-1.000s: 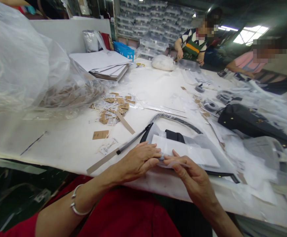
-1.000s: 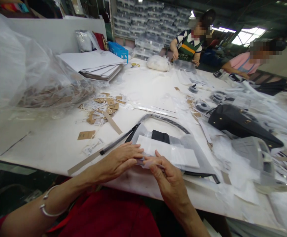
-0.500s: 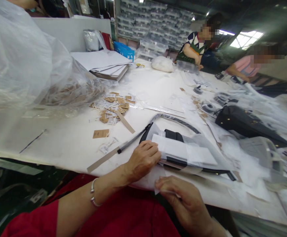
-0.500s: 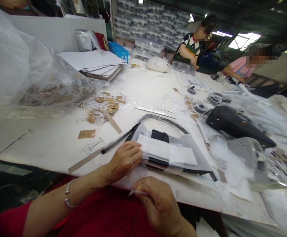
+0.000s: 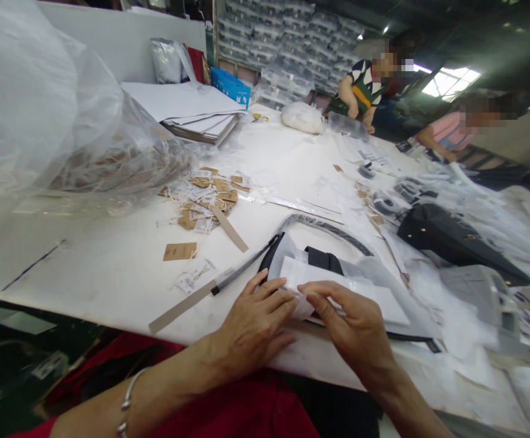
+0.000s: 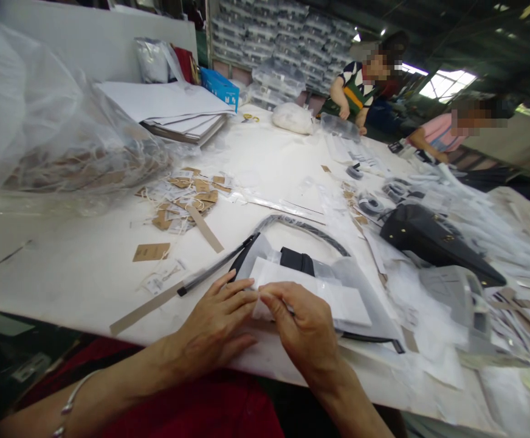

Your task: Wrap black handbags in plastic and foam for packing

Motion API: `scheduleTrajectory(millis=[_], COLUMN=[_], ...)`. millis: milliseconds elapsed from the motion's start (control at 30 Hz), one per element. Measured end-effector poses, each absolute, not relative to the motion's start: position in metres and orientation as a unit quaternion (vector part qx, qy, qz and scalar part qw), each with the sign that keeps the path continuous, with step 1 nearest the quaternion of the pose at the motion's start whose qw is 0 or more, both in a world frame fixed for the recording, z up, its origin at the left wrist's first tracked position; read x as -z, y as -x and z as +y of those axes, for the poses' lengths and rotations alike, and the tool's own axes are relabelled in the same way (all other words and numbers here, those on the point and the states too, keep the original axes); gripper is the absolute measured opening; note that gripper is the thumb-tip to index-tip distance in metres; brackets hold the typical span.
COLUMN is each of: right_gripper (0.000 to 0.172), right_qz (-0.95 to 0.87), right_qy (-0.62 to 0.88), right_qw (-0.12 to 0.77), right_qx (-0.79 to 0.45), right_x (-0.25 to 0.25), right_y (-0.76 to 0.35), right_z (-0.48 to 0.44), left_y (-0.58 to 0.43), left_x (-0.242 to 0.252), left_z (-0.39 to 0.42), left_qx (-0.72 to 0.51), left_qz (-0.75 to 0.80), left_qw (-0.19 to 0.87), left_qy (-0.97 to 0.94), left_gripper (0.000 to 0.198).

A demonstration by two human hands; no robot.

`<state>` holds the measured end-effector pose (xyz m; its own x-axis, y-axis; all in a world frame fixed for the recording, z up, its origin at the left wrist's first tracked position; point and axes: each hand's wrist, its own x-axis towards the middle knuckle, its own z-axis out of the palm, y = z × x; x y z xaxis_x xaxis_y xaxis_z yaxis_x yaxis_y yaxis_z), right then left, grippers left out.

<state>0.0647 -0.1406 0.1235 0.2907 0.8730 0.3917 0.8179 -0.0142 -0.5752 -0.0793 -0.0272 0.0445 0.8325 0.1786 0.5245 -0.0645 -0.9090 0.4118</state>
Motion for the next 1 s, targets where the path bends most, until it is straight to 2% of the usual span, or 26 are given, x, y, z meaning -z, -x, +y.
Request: scheduleTrajectory(millis=[100, 167, 300, 500, 700, 833, 1000], right_gripper=[0.015, 0.019, 0.019, 0.017, 0.015, 0.015, 0.014], right_qz=[-0.570, -0.560, -0.546, -0.513, -0.506, -0.493, -0.504], right_qy=[0.748, 0.771, 0.796, 0.815, 0.826, 0.836, 0.840], right_qw=[0.335, 0.296, 0.253, 0.264, 0.243, 0.237, 0.199], right_qx=[-0.058, -0.066, -0.064, -0.058, -0.050, -0.048, -0.003], right_x=[-0.120, -0.114, -0.101, -0.091, -0.082, -0.080, -0.079], right_y=[-0.082, -0.090, -0.098, -0.103, -0.103, -0.101, -0.101], right_z=[-0.124, -0.116, -0.109, -0.109, -0.105, -0.106, -0.104], left_y=[0.070, 0.062, 0.050, 0.040, 0.038, 0.044, 0.053], left_x=[-0.048, -0.050, -0.051, -0.049, -0.050, -0.053, -0.044], left_z=[-0.034, -0.037, -0.038, -0.034, -0.028, -0.034, -0.048], left_qx=[-0.335, -0.366, -0.377, -0.339, -0.345, -0.404, -0.362], left_qz=[0.104, 0.143, 0.179, 0.219, 0.198, 0.101, 0.062], left_qw=[0.273, 0.291, 0.287, 0.226, 0.204, 0.182, 0.099], left_qy=[-0.896, -0.872, -0.862, -0.887, -0.895, -0.891, -0.925], left_gripper=[0.018, 0.013, 0.017, 0.022, 0.021, 0.005, 0.028])
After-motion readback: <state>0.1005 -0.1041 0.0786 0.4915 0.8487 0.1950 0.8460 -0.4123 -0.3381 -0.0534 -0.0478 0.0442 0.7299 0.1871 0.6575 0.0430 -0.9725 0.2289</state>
